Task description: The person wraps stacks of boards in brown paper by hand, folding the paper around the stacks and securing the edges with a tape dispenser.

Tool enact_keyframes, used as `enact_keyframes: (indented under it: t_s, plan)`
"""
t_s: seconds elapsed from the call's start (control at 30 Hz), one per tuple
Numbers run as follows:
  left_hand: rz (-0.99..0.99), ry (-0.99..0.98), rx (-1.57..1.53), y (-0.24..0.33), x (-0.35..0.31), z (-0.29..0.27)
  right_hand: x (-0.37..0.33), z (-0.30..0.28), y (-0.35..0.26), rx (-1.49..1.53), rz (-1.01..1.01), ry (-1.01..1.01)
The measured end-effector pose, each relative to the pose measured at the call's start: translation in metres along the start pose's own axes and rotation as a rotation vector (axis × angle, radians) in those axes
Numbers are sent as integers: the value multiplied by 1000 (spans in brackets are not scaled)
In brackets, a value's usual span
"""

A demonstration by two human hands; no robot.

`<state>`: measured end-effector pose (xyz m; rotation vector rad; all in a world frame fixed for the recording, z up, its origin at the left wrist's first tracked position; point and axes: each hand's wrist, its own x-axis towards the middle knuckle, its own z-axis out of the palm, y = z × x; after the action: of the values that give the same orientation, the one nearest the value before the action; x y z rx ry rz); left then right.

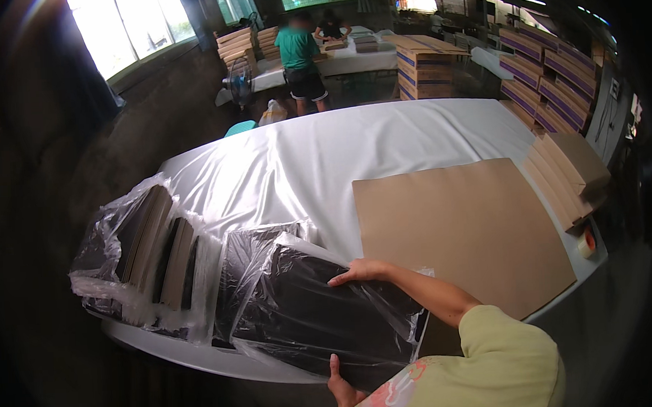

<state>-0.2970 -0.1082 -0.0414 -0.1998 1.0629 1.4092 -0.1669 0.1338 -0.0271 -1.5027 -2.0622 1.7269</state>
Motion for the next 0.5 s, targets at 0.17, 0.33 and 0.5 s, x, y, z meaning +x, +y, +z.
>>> enact_keyframes:
  t_s: [0.17, 0.33, 0.5]
  plan:
    - [-41, -82, 69, -42, -16, 25, -88, -39, 28, -202, -62, 384]
    - [162, -321, 247, -109, -4, 58, -204, -97, 83, -94, -267, 740]
    - [482, -464, 571, -158, 49, 116, -310, -139, 141, 113, -315, 1068]
